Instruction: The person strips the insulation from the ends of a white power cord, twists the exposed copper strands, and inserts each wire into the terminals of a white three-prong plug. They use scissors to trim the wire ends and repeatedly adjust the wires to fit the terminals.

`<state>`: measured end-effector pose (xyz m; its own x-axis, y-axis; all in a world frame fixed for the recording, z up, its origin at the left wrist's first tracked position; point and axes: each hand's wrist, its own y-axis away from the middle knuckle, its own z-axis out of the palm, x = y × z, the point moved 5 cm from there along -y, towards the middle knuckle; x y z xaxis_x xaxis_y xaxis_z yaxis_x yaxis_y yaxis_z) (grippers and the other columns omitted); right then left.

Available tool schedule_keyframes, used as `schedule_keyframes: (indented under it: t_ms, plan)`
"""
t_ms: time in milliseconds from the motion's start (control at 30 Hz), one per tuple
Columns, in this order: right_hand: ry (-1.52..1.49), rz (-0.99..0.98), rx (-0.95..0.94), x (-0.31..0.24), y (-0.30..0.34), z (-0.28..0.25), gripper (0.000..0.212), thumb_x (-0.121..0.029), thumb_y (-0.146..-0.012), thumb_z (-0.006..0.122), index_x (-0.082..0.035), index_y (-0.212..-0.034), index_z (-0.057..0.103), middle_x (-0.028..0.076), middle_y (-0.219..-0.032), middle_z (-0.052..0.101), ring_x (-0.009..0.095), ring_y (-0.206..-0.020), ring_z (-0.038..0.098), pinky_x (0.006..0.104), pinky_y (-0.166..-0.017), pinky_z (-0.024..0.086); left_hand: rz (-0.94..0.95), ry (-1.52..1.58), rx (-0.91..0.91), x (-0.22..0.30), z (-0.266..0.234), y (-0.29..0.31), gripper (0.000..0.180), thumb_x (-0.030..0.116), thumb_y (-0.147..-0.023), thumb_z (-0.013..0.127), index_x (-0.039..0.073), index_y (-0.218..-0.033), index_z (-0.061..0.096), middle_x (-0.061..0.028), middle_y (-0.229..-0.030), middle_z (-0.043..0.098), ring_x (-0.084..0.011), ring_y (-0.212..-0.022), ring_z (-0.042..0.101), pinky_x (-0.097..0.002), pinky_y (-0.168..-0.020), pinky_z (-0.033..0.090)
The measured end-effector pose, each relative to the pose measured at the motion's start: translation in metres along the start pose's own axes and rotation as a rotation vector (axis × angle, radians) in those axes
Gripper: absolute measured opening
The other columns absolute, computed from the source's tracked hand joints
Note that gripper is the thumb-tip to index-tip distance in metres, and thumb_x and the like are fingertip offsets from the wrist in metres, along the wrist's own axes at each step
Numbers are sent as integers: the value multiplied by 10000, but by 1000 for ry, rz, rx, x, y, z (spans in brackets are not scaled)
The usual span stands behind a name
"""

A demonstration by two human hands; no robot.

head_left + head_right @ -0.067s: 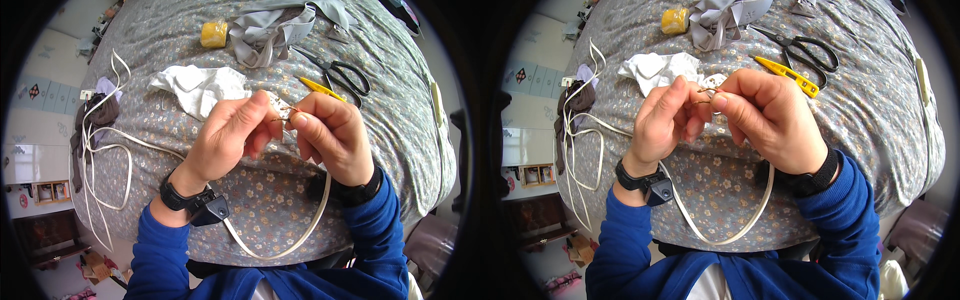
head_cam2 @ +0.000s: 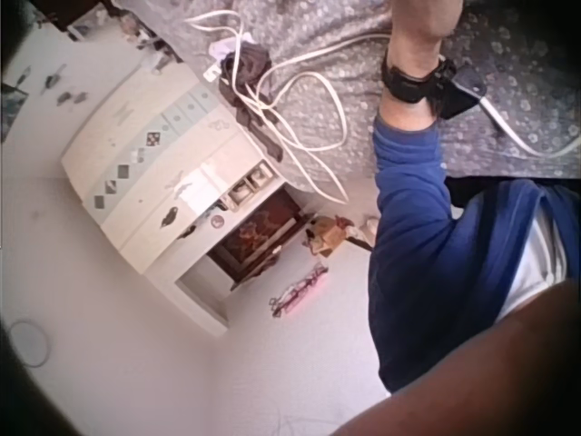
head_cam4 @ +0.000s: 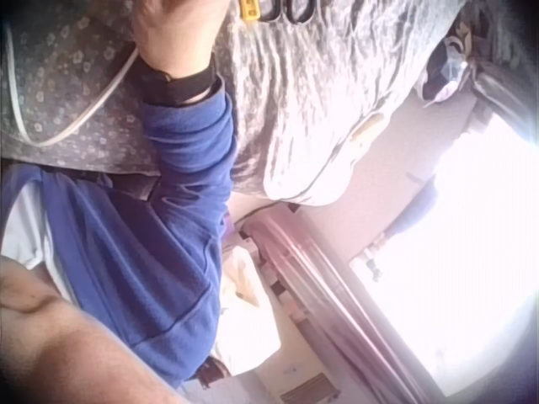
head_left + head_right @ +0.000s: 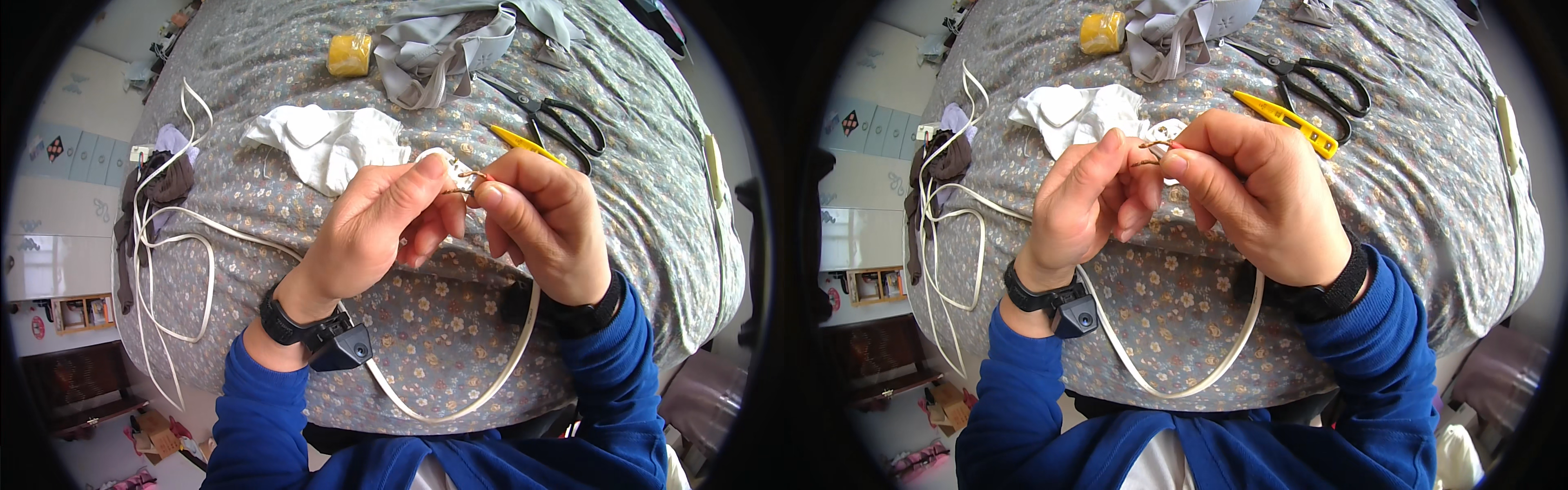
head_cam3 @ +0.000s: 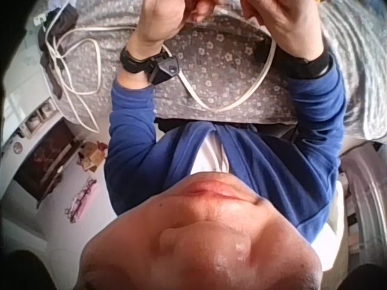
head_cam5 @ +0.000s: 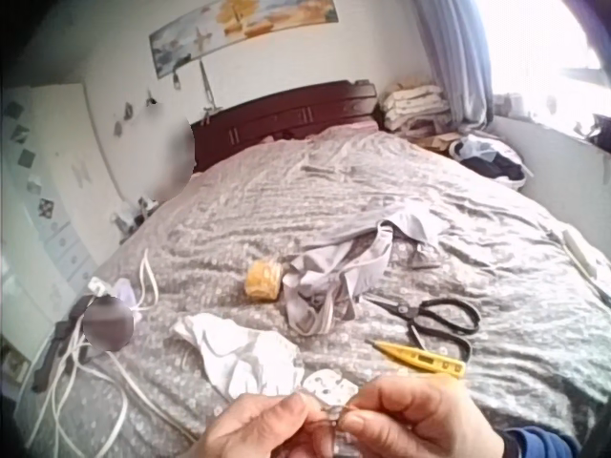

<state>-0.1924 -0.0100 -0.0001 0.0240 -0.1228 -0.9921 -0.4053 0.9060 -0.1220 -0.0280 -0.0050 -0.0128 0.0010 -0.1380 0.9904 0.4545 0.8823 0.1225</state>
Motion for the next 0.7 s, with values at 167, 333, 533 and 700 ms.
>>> schedule_keyframes:
  t_ms: [167,333,533,700]
  plan:
    - [69,-10,33,0,-1,0,189,-144,-993,600,8,-882,620,-18,-602,541,37,-521,497,204,-465,378,123,-91,-46,9,4,-4,406,373,-1034,505,16,-882,625,-4,-659,557,-62,-534,460,-207,-481,348]
    - [-150,184,-66,11,-2,-3,257,-238,-1019,562,-20,-911,644,-7,-563,558,35,-449,452,194,-425,336,737,-881,166,30,2,-2,194,200,-935,675,14,-881,667,-66,-714,612,-158,-587,556,-264,-510,423]
    - [-365,310,-214,19,-2,3,309,-297,-1031,527,-37,-909,644,4,-531,544,45,-392,406,191,-397,296,1029,-987,115,40,2,7,198,195,-853,758,14,-905,695,-83,-758,656,-208,-631,616,-307,-559,493]
    - [-294,310,-321,12,4,11,305,-289,-1030,541,-38,-897,651,-7,-555,562,33,-428,449,193,-415,332,641,-664,-7,42,-7,7,385,376,-781,823,27,-881,694,-71,-776,672,-187,-688,646,-291,-609,496]
